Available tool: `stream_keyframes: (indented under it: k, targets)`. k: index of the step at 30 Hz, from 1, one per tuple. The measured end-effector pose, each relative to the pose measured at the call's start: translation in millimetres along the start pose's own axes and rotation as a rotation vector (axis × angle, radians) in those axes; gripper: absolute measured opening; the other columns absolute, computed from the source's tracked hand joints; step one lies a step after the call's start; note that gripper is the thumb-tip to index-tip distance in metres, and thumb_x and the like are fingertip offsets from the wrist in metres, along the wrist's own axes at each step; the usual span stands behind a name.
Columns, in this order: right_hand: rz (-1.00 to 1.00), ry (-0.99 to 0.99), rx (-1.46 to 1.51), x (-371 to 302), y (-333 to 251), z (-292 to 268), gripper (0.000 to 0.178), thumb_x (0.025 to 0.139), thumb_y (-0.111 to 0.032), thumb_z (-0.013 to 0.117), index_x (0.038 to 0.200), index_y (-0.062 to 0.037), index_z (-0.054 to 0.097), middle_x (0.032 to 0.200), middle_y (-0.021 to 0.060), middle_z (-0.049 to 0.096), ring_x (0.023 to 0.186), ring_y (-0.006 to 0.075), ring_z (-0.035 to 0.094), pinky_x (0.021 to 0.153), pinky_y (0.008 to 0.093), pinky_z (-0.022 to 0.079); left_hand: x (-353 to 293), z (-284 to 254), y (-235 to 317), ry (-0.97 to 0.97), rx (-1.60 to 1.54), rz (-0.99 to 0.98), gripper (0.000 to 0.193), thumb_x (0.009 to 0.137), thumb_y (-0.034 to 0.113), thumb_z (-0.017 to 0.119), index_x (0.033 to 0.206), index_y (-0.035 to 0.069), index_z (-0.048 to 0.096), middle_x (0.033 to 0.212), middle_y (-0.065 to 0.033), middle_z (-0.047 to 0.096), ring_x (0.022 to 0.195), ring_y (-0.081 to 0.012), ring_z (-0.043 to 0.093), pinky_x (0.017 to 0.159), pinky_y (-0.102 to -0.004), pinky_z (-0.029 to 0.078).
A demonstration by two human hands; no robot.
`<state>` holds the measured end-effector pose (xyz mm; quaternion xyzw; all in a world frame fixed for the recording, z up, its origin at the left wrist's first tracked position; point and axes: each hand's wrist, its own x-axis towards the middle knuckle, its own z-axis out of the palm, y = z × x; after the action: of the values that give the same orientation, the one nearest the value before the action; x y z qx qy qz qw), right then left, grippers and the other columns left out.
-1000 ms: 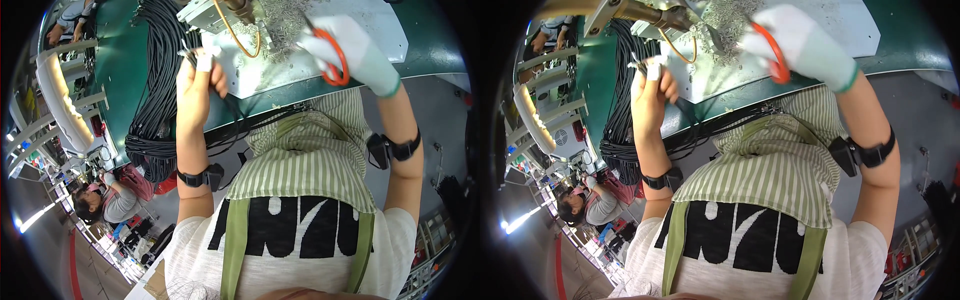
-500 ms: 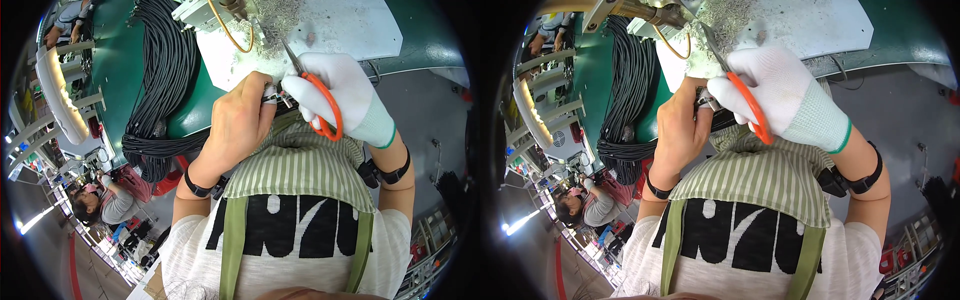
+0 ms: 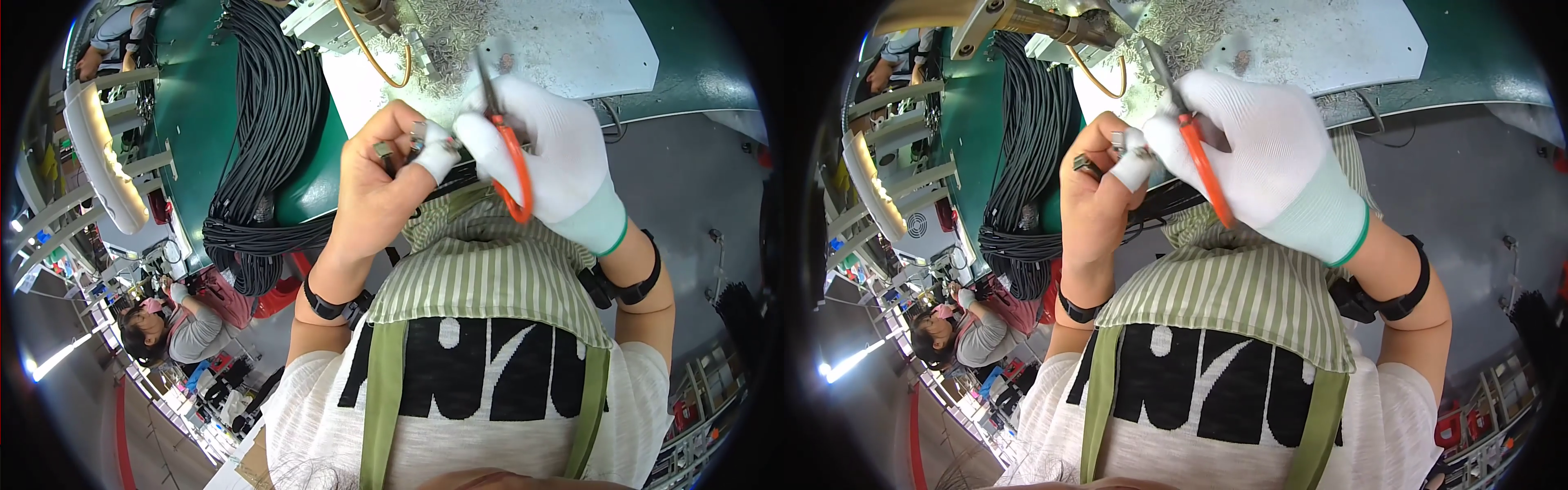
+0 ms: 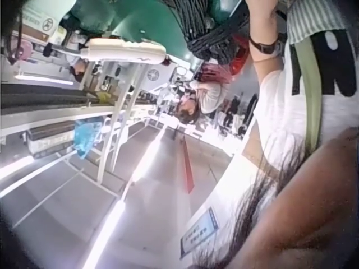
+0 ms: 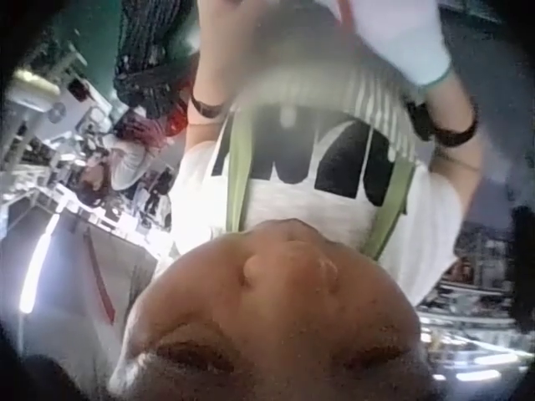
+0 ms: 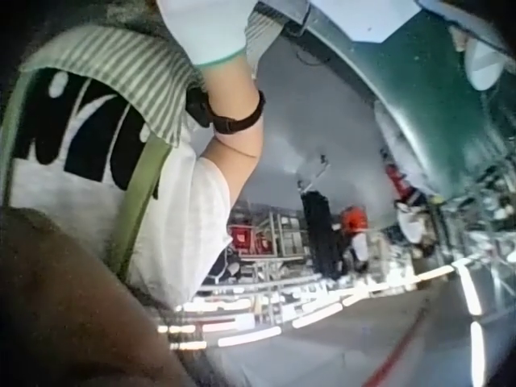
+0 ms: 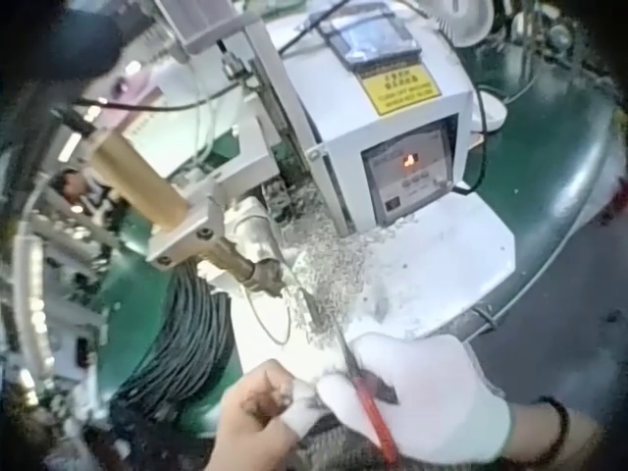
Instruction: Assembling electronic components by processing cables and using an assembly machine at a workstation.
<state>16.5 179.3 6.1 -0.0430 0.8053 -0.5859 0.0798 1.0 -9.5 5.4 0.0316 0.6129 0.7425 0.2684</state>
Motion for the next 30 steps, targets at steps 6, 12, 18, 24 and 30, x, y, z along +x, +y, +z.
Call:
stream_keyframes:
  k: [6, 12, 18, 24, 30]
  targets:
    - [-0.535, 0.282, -0.638, -7, 12, 8, 0.014, 0.083, -0.013, 0.064, 0.094, -0.0038, 0.061, 0.062, 0.0064, 0.053, 0.054, 0.0156, 0.055, 0.051, 0.0255, 0.042, 1, -2, -2, 0.188, 0.313, 0.248, 0.013, 0.076, -0.007, 0.060, 0.082, 0.003, 0.053, 0.070, 0.0070, 0.041, 0.062, 0.0014, 0.035, 0.052, -0.0138, 0.027]
    - [-0.144, -0.083, -0.177, -16, -1, 6, 0.021, 0.082, -0.021, 0.065, 0.074, -0.0056, 0.054, 0.057, 0.0105, 0.053, 0.050, 0.0281, 0.056, 0.046, 0.0357, 0.042, 1, 8, 1, 0.249, 0.384, 0.259, 0.016, 0.073, -0.006, 0.063, 0.083, 0.002, 0.054, 0.071, 0.0061, 0.040, 0.063, 0.0006, 0.035, 0.053, -0.0130, 0.029]
    - [-0.105, -0.118, -0.115, -15, 0, 6, 0.020, 0.082, -0.021, 0.065, 0.074, -0.0062, 0.054, 0.058, 0.0110, 0.054, 0.051, 0.0283, 0.058, 0.047, 0.0355, 0.043, 0, 13, 4, 0.306, 0.511, 0.363, 0.020, 0.071, -0.006, 0.066, 0.086, 0.001, 0.055, 0.074, 0.0033, 0.048, 0.068, -0.0004, 0.043, 0.055, -0.0126, 0.036]
    - [-0.461, 0.279, -0.535, -9, 12, 17, 0.013, 0.079, -0.010, 0.066, 0.090, -0.0041, 0.064, 0.059, 0.0088, 0.053, 0.050, 0.0262, 0.053, 0.048, 0.0331, 0.040, -1, 12, 0, 0.268, 0.522, 0.329, 0.019, 0.073, -0.006, 0.065, 0.088, 0.000, 0.054, 0.077, 0.0010, 0.054, 0.070, -0.0004, 0.047, 0.056, -0.0128, 0.039]
    - [-0.363, 0.111, -0.431, -12, 20, 16, 0.012, 0.079, -0.011, 0.067, 0.088, -0.0047, 0.064, 0.059, 0.0098, 0.052, 0.050, 0.0276, 0.052, 0.049, 0.0344, 0.041, 2, 13, -2, 0.241, 0.361, 0.199, 0.016, 0.077, -0.009, 0.061, 0.089, -0.001, 0.055, 0.074, 0.0010, 0.054, 0.067, 0.0000, 0.046, 0.055, -0.0135, 0.039]
